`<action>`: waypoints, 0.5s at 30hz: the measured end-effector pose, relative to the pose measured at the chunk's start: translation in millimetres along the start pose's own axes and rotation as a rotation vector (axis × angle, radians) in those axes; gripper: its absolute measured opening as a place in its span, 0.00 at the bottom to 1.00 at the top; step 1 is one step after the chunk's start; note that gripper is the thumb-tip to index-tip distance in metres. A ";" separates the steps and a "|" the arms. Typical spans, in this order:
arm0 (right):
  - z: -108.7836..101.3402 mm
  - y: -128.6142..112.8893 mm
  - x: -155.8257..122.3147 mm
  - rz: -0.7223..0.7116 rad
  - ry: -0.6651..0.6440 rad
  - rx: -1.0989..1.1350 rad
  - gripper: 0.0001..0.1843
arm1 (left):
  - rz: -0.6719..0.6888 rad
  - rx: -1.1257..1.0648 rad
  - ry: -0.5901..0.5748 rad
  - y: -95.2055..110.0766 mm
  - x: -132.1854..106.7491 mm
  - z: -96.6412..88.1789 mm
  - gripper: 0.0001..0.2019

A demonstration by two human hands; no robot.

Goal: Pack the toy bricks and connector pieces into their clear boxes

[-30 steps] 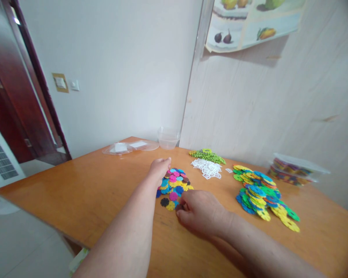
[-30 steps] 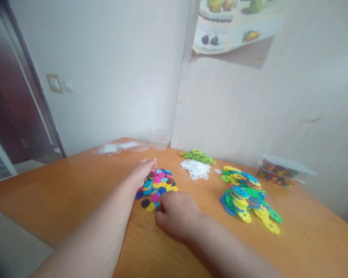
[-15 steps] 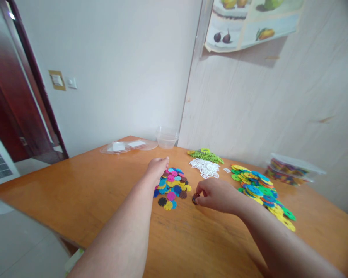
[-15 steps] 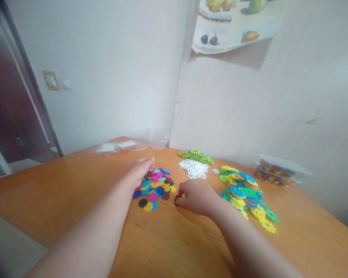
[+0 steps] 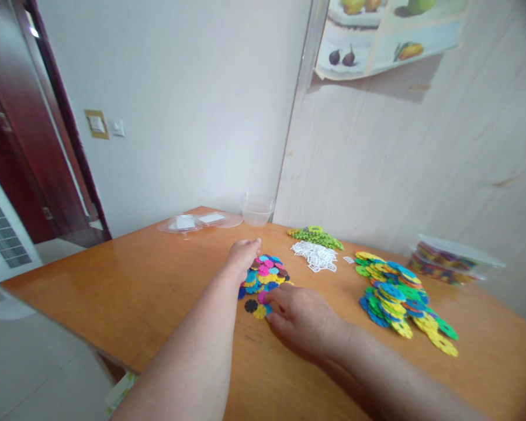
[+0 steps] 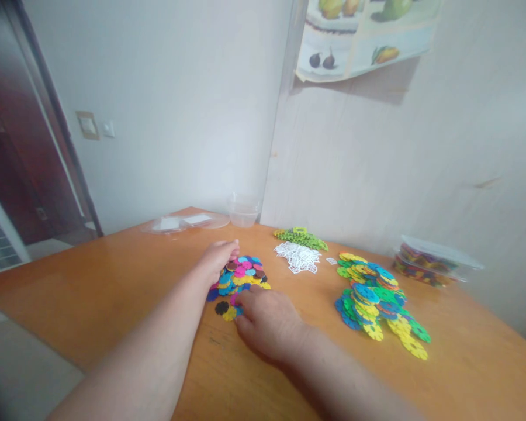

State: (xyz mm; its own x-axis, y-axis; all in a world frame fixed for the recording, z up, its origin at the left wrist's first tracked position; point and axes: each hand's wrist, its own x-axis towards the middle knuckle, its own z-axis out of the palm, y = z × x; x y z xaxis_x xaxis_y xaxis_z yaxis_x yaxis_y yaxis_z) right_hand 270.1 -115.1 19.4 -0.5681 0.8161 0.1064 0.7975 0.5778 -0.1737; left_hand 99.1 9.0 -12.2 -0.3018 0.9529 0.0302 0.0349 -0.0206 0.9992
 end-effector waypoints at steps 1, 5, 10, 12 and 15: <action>3.3 -2.0 1.9 -0.007 0.012 -0.002 0.10 | 0.001 -0.002 0.001 0.6 -0.7 0.0 0.14; 9.2 -0.6 11.7 -0.001 0.023 -0.016 0.13 | 0.000 -0.003 0.001 3.6 -4.0 -0.4 0.14; 13.8 6.9 18.2 0.005 0.019 0.013 0.14 | 0.002 0.004 -0.004 4.7 -4.8 -0.1 0.14; 14.9 8.1 17.7 0.017 0.020 0.018 0.13 | 0.001 0.011 -0.007 3.6 -3.7 0.3 0.14; 15.1 7.0 15.5 0.036 0.020 -0.001 0.12 | -0.001 0.027 -0.005 1.6 -1.6 0.6 0.14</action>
State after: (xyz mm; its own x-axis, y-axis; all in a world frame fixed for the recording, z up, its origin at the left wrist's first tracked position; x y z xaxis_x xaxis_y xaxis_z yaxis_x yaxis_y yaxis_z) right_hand 263.8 -98.6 5.0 -0.5345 0.8367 0.1194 0.8178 0.5477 -0.1768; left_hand 100.2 7.7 -10.7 -0.2970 0.9544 0.0290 0.0603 -0.0116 0.9981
